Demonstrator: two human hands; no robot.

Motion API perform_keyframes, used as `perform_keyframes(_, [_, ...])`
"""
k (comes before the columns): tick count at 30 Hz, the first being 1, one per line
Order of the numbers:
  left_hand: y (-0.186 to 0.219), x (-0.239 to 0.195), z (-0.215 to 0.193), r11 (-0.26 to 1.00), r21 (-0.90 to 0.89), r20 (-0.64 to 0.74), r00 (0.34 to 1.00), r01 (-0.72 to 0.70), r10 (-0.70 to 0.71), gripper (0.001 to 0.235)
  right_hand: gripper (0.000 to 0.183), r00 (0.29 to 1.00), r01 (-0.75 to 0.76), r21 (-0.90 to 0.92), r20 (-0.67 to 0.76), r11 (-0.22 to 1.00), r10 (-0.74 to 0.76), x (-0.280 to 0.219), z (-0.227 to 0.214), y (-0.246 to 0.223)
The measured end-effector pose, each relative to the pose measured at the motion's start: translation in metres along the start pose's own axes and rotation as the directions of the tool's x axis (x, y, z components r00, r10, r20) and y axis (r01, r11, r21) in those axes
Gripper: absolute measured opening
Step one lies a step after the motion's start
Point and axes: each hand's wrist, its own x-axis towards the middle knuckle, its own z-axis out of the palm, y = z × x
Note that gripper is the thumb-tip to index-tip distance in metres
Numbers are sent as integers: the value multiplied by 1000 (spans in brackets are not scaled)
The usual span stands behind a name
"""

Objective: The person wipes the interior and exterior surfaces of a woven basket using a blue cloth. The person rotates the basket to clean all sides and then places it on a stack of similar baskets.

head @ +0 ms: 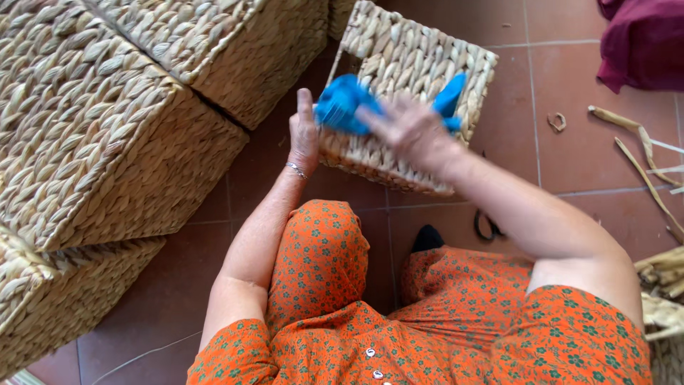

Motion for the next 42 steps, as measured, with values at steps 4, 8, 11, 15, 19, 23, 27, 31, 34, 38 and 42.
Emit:
perform_keyframes(4, [3, -5, 11, 985, 61, 60, 986, -160, 156, 28, 58, 919, -326, -472, 44, 819, 391, -32, -15, 89])
perform_keyframes(8, [16, -6, 11, 985, 129, 15, 993, -118, 117, 30, 44, 939, -325, -325, 2, 888, 344, -58, -27, 70])
perform_keyframes(11, [13, -9, 10, 976, 167, 13, 990, -143, 142, 31, 43, 975, -182, -21, 123, 983, 183, -74, -37, -5])
perform_keyframes(15, [6, -3, 11, 966, 175, 17, 981, -192, 192, 30, 53, 1000, 1, 69, 11, 998, -2, -97, -48, -53])
perform_keyframes(19, [-2, -1, 9, 968, 137, 41, 978, -208, 205, 33, 56, 989, -147, -151, -4, 977, 148, -112, -31, 15])
perform_keyframes(23, [-1, 2, 5, 963, 178, 13, 979, -202, 203, 39, 49, 893, -442, -303, -59, 845, 446, -104, -16, 102])
perform_keyframes(27, [-2, 2, 5, 966, 188, -8, 984, -176, 181, 45, 48, 885, -466, -249, -97, 849, 456, -82, -23, 89])
perform_keyframes(31, [0, 4, 4, 955, 226, -5, 980, -192, 198, 42, 44, 936, -297, -78, 173, 952, 306, -85, -35, -17])
perform_keyframes(34, [3, 2, 4, 952, 253, 4, 984, -175, 180, 41, 45, 987, -122, -31, 101, 992, 124, -86, -33, -55])
perform_keyframes(38, [7, 0, 7, 958, 242, 20, 987, -157, 157, 40, 41, 987, -152, -195, 28, 969, 161, -79, -21, 9])
perform_keyframes(42, [6, -6, 6, 978, 149, 49, 989, -144, 138, 34, 45, 865, -461, -462, -42, 758, 501, -64, -5, 110])
